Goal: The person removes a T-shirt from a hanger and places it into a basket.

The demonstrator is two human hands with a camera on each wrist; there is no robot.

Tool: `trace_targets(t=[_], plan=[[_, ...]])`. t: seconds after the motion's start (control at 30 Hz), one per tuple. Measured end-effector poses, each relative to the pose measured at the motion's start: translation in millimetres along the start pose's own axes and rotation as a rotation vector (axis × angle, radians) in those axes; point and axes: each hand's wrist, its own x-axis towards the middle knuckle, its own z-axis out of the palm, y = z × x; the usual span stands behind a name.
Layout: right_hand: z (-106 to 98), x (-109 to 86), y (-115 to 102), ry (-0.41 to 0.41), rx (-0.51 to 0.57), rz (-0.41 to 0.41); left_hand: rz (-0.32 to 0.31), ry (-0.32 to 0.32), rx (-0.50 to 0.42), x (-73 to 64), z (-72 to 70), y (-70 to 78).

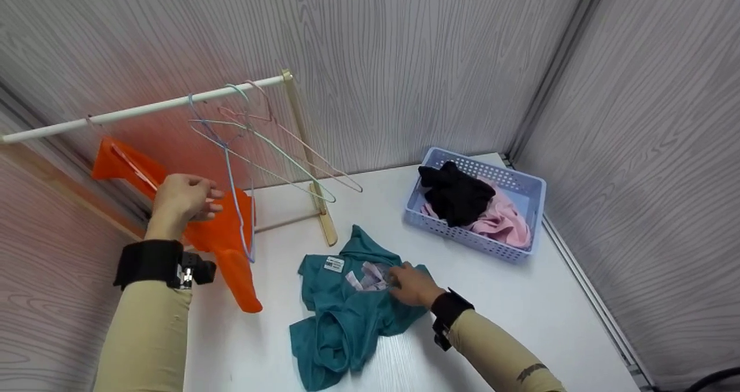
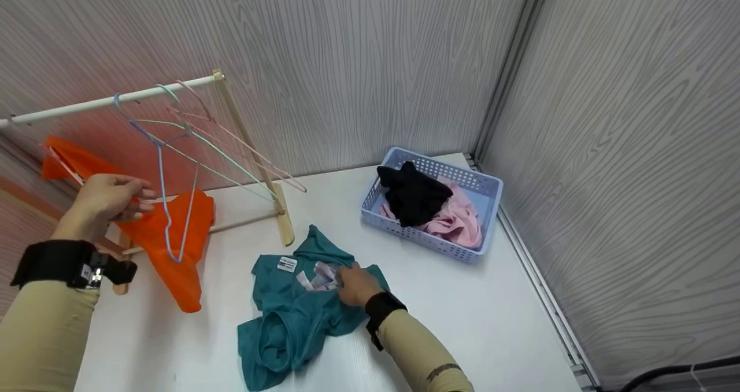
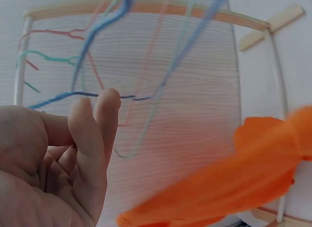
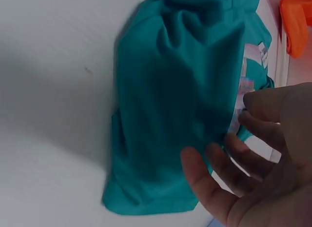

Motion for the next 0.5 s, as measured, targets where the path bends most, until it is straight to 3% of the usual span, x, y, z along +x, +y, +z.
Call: trace_targets(t=[0.2,0.33,0.5], plan=[[28,5.4,-31,-0.017,-0.011,0.149,-0.04,-0.087,0.052,-10.8,24.9,-28.4],[47,5.3,-41,-0.029,-0.157,0.157,-0.05,-0.138,0.076,-18.6,47.1,-44.0],[65,7.6,-39,0.055,-0.327,0.128,-0.009,-0.171,0.103,-26.6,72.1,-59.4]])
